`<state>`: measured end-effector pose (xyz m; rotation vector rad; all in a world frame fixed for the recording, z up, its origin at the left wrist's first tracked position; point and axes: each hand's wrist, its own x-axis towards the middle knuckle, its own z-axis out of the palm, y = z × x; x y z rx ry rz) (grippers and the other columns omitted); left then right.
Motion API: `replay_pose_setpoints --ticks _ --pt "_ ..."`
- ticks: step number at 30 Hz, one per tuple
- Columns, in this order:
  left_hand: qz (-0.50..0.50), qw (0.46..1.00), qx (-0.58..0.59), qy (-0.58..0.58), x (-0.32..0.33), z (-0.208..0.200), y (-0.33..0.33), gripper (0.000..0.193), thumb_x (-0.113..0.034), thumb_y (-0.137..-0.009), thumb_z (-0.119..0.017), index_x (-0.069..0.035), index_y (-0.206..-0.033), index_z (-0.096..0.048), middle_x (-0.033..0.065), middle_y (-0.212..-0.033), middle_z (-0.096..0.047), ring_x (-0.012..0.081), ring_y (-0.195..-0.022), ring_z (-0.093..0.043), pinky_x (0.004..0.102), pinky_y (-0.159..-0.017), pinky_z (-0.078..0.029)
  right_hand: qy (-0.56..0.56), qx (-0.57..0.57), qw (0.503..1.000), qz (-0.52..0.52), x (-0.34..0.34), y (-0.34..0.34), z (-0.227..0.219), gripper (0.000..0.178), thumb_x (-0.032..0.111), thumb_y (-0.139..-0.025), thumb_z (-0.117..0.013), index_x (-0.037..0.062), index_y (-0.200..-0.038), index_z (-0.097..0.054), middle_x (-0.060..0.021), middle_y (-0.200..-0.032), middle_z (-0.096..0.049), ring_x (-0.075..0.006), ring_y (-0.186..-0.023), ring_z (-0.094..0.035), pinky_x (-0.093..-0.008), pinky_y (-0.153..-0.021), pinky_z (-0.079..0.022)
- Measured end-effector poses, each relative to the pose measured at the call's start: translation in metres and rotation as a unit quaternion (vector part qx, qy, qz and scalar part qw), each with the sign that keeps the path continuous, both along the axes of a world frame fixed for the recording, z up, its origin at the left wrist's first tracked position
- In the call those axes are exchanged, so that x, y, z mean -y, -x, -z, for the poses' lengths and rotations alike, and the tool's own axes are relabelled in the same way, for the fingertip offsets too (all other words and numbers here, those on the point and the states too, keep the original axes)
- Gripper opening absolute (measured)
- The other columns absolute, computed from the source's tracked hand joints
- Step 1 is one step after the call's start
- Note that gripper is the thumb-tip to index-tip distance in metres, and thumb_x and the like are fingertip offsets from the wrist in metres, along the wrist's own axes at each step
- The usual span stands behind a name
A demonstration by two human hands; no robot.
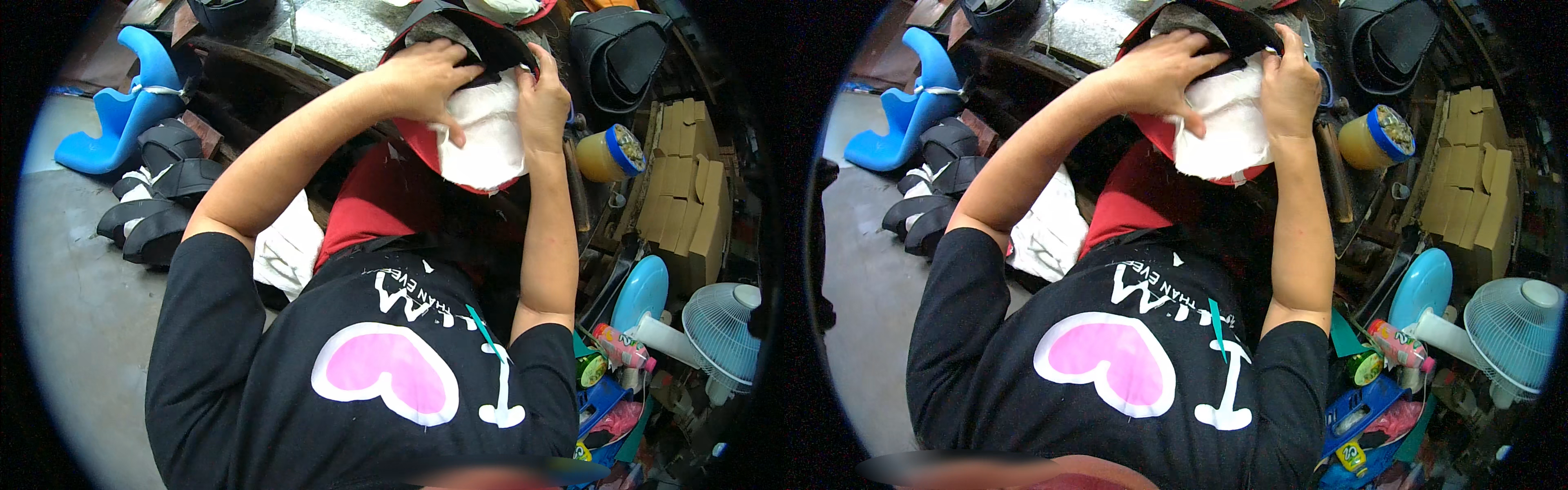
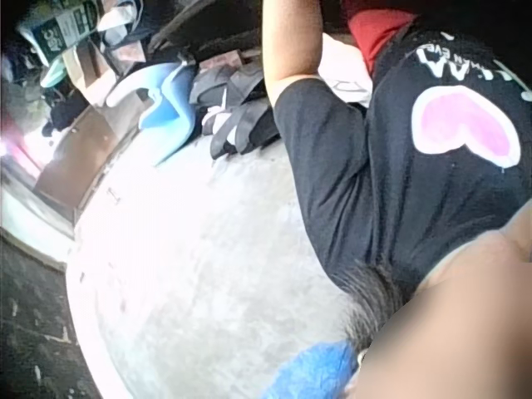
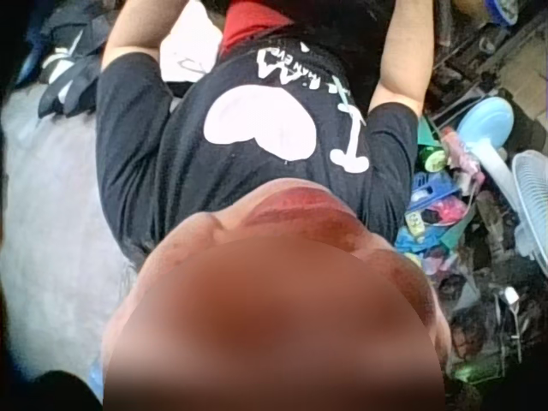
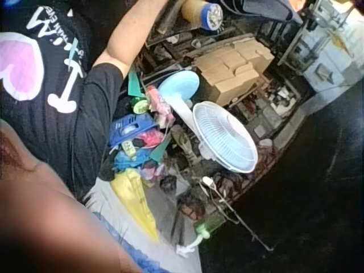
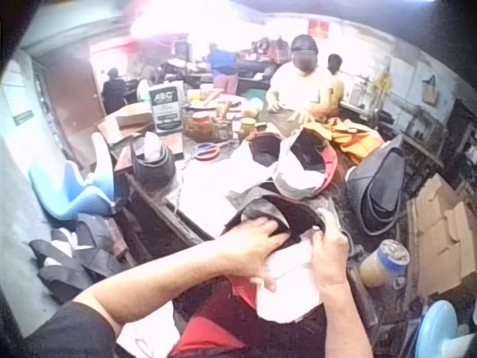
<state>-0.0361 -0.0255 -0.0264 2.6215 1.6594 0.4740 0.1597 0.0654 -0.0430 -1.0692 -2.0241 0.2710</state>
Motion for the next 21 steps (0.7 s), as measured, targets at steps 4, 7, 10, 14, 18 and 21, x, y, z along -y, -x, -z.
replay_pose_setpoints --ticks 4,7,10,14,18,21 --pt "0.03 0.999 -0.014 -0.021 0.021 0.014 -0.011 0.105 -0.05 -0.062 -0.084 -0.011 -0.15 -0.043 0.0184 -0.155 -0.039 0.036 -0.144 -0.037 0.0452 -0.119 -0.03 0.019 0.029 0.999 0.02 -0.005 0.002 0.001 0.029 0.017 -0.094 -0.065 0.0116 -0.123 -0.063 -0.0182 -0.095 -0.074 -0.0364 -0.09 -0.072 -0.0446 -0.077 -0.055" --pt "0.08 0.995 -0.043 -0.044 0.027 0.015 -0.015 0.097 -0.048 -0.068 -0.081 -0.017 -0.151 -0.043 0.013 -0.157 -0.038 0.0347 -0.144 -0.036 0.0454 -0.121 -0.029 0.031 0.007 0.999 0.021 -0.006 0.006 -0.001 0.025 0.017 -0.095 -0.064 0.0103 -0.119 -0.065 -0.018 -0.095 -0.074 -0.0347 -0.088 -0.073 -0.0423 -0.076 -0.056" --pt "0.091 0.994 -0.043 -0.047 0.026 0.006 -0.014 0.084 -0.044 -0.072 -0.08 -0.029 -0.148 -0.048 0.0098 -0.157 -0.039 0.0327 -0.145 -0.036 0.0438 -0.12 -0.033 0.045 -0.065 0.997 -0.004 -0.008 0.005 -0.005 0.019 0.017 -0.096 -0.064 0.0085 -0.113 -0.067 -0.017 -0.093 -0.074 -0.0298 -0.084 -0.074 -0.0378 -0.074 -0.056" --pt "0.134 0.991 0.027 0.002 0.013 -0.012 -0.011 0.064 -0.038 -0.082 -0.076 -0.032 -0.142 -0.056 0.0107 -0.156 -0.04 0.0326 -0.141 -0.041 0.0429 -0.113 -0.041 0.035 -0.143 0.989 -0.017 -0.017 -0.004 -0.011 0.017 0.018 -0.098 -0.063 0.0067 -0.108 -0.069 -0.0147 -0.088 -0.074 -0.0226 -0.079 -0.073 -0.034 -0.071 -0.055" --pt "-0.017 0.975 0.193 0.105 -0.015 -0.013 -0.025 0.045 -0.026 -0.094 -0.064 -0.011 -0.136 -0.057 0.0182 -0.113 -0.068 0.0378 -0.108 -0.064 0.0422 -0.095 -0.051 0.017 -0.016 0.999 0.048 -0.023 -0.012 -0.014 0.028 0.022 -0.097 -0.065 0.0116 -0.123 -0.063 -0.0124 -0.091 -0.074 -0.0265 -0.08 -0.072 -0.0398 -0.074 -0.056" --pt "-0.016 0.997 0.032 0.061 -0.016 -0.003 -0.035 0.048 -0.023 -0.092 -0.066 -0.02 -0.139 -0.056 0.0122 -0.116 -0.068 0.0302 -0.111 -0.063 0.0409 -0.094 -0.053 -0.156 0.082 0.983 0.058 -0.01 -0.016 -0.025 0.045 0.019 -0.09 -0.071 0.0126 -0.133 -0.059 -0.0109 -0.107 -0.07 -0.0291 -0.096 -0.066 -0.0403 -0.085 -0.053"
